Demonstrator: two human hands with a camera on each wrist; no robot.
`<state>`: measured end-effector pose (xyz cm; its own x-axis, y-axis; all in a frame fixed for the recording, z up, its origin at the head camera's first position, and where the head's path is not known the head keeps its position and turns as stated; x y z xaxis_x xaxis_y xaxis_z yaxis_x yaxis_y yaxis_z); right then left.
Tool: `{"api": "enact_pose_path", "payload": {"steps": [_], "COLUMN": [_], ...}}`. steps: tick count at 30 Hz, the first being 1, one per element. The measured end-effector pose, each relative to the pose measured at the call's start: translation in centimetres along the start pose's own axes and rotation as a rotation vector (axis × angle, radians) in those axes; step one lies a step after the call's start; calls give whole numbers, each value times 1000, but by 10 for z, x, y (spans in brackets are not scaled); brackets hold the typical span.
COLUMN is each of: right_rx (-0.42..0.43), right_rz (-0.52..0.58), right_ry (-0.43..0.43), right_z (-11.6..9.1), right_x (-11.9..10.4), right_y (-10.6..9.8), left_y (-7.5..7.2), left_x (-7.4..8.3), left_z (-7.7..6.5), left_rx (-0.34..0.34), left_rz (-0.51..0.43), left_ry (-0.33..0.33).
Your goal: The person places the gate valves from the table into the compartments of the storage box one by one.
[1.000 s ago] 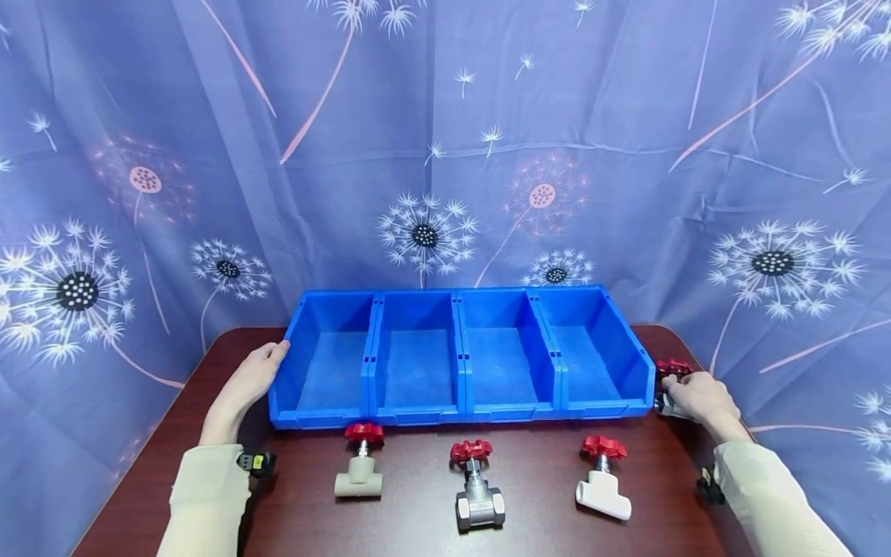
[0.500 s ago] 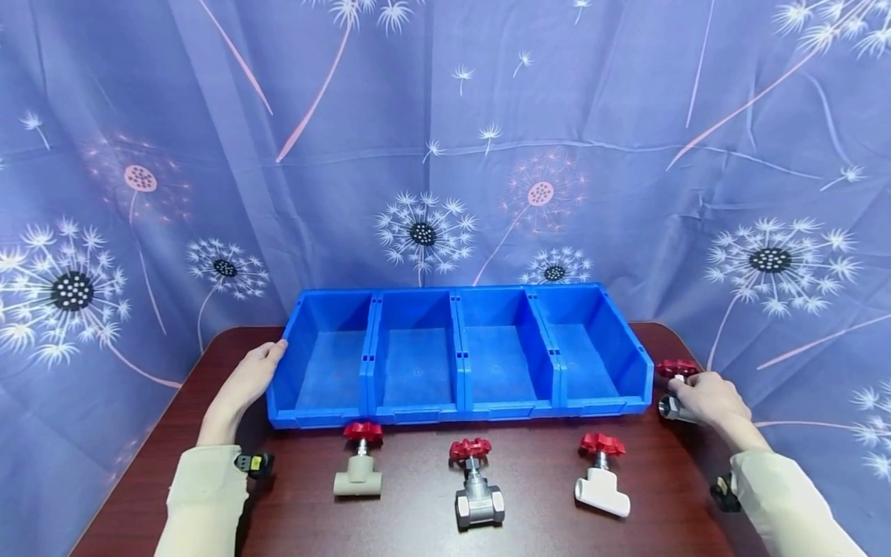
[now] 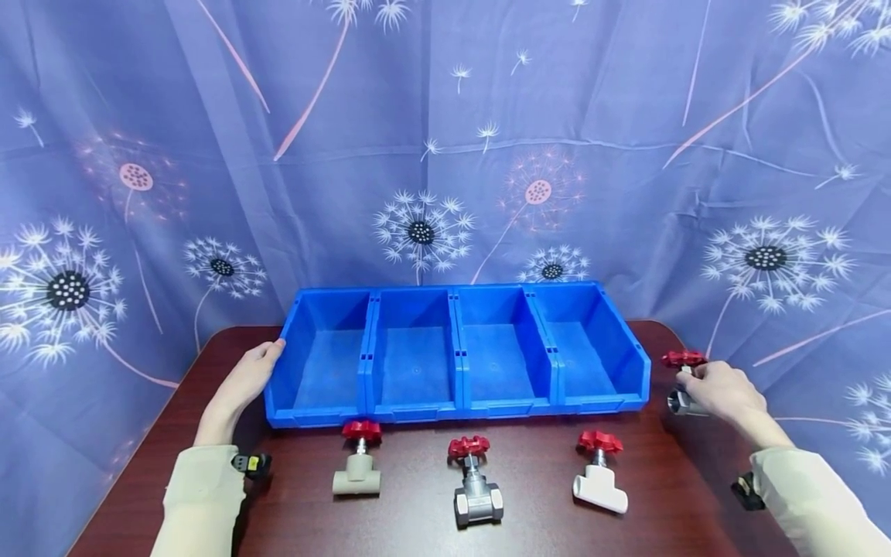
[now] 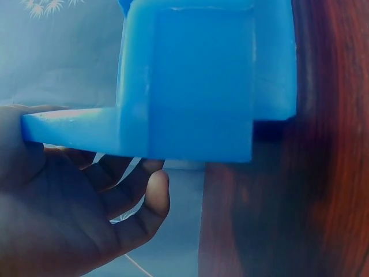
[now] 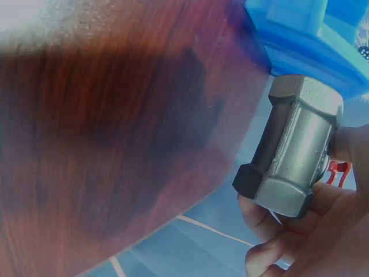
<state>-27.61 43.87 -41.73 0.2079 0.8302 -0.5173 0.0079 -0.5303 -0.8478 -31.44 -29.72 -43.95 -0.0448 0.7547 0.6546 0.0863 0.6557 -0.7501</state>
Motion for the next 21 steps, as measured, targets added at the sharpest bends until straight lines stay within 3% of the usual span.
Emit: {"api": "enact_pose_path", "payload": {"steps": [21], "right_rx": [33], "right_rz": [-51], "right_ry": [-191], "right_z": [-16], "right_x": [-58], "right_y": [-11], "left_y": [-6], "left_x": [-1], "left_z": [0], "left_rx": [42], "left_rz": [45], "left_ry": [-2]}}
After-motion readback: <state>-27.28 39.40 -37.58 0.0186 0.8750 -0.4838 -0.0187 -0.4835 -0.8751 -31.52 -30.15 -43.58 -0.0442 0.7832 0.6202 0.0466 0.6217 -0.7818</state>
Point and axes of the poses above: each hand's wrist, its own z-axis towards the middle knuckle, its own y-axis out of the palm, x = y × z, the point moved 6 cm from there along z, towards the middle knuckle, and after that the axes turned 12 degrees about z, right-handed, at the moved point
